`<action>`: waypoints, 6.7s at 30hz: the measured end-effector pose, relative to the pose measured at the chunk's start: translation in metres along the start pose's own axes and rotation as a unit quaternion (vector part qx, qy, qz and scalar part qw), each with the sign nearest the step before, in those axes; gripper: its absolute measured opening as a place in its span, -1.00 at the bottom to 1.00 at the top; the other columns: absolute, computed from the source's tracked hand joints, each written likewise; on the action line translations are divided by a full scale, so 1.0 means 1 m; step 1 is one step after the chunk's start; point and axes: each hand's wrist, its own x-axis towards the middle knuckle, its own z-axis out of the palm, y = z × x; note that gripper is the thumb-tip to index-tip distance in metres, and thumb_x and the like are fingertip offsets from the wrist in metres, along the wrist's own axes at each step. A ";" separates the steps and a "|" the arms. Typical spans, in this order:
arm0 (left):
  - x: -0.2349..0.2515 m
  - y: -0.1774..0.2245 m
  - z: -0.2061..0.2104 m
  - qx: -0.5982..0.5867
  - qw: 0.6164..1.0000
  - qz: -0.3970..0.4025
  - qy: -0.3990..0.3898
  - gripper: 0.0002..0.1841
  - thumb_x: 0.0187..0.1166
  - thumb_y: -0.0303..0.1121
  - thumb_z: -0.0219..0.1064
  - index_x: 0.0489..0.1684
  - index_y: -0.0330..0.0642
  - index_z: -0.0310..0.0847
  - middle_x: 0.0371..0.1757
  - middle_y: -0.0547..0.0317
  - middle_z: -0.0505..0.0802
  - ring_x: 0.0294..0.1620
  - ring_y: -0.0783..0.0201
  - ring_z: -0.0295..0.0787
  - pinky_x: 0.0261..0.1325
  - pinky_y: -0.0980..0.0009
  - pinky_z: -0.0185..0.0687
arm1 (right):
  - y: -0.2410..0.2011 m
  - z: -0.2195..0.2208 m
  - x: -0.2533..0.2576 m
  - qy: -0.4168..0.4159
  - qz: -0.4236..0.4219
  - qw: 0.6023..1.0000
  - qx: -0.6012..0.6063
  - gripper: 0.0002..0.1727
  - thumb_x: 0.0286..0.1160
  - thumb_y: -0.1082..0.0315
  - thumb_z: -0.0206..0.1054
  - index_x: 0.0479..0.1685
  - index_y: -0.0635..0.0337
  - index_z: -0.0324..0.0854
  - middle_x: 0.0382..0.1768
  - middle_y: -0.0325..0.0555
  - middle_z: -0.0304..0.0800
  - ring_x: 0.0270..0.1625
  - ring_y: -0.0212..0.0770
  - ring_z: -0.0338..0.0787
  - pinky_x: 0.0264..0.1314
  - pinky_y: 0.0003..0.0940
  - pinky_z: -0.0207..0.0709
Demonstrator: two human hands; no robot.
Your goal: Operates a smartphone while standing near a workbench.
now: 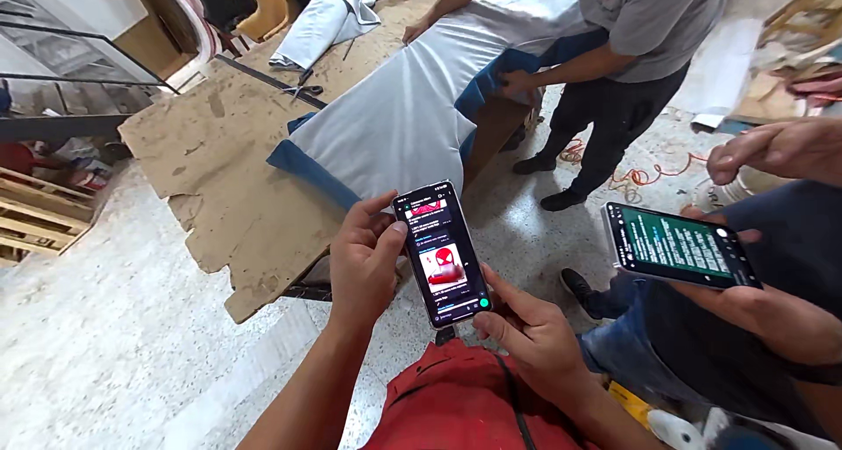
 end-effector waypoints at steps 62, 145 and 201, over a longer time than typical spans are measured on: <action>-0.014 0.004 -0.010 0.078 0.993 -0.020 -0.084 -0.21 0.50 -0.56 0.37 0.82 0.06 0.19 0.28 0.05 0.82 0.00 0.12 0.91 0.00 0.22 0.93 | -0.005 0.011 -0.007 0.020 0.027 0.999 0.011 -0.41 0.63 0.29 0.42 0.67 0.06 0.51 -0.06 -0.08 0.92 -0.17 -0.21 0.90 -0.05 -0.31 0.87; -0.019 0.017 -0.013 0.056 0.996 -0.027 0.061 -0.72 0.74 -0.45 0.12 0.29 -0.22 0.64 -0.14 0.00 0.93 -0.25 0.16 0.93 -0.15 0.24 0.91 | -0.003 0.011 -0.011 -0.022 -0.034 0.999 -0.034 -0.40 0.61 0.26 0.44 0.65 0.19 0.51 0.14 -0.10 0.89 -0.11 -0.26 0.91 -0.02 -0.32 0.89; -0.029 -0.010 -0.019 -0.004 0.961 -0.015 -0.277 0.17 0.38 -0.45 0.35 0.96 0.33 -0.53 0.76 0.03 0.42 0.55 -0.11 0.60 0.49 -0.11 0.67 | -0.001 0.002 0.003 0.013 -0.016 0.999 0.038 -0.41 0.64 0.34 0.41 0.68 0.14 0.49 -0.06 -0.01 0.90 -0.19 -0.15 0.89 -0.06 -0.27 0.87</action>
